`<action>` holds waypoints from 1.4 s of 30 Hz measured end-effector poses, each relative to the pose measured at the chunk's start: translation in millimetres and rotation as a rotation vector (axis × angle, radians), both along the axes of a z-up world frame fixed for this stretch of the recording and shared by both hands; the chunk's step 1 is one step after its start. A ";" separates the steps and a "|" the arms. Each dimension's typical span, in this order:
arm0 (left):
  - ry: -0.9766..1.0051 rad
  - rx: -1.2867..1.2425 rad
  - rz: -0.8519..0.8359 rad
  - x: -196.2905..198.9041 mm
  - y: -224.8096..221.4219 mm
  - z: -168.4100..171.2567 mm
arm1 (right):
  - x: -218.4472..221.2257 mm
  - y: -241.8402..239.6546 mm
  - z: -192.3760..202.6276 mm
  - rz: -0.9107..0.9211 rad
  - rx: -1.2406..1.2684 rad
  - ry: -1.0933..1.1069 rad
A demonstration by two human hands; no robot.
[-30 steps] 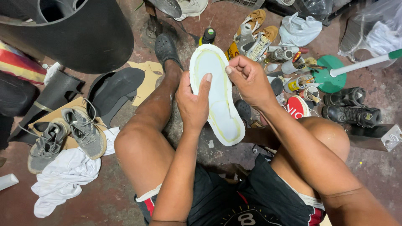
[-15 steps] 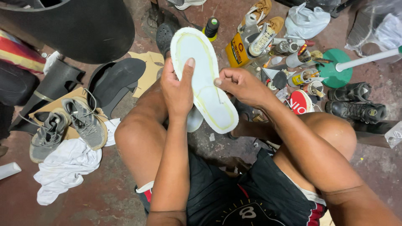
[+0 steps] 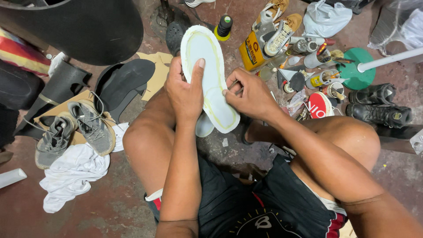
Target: The person peels a protective layer from a shoe insole and aligns it with a second insole. They hold the two pieces together while another person hammers the surface and trims the excess material around the edges with a large blade.
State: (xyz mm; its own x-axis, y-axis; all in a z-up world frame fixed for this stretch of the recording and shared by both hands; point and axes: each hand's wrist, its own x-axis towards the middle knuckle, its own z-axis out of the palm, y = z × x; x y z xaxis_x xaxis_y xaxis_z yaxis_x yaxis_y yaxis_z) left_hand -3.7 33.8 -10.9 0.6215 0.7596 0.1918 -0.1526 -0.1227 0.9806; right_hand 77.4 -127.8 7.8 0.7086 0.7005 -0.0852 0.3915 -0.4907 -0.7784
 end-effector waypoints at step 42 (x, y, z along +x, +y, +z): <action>-0.167 -0.373 -0.315 -2.5 16.3 -30.0 | 11.2 13.5 -6.5 -0.023 0.327 0.562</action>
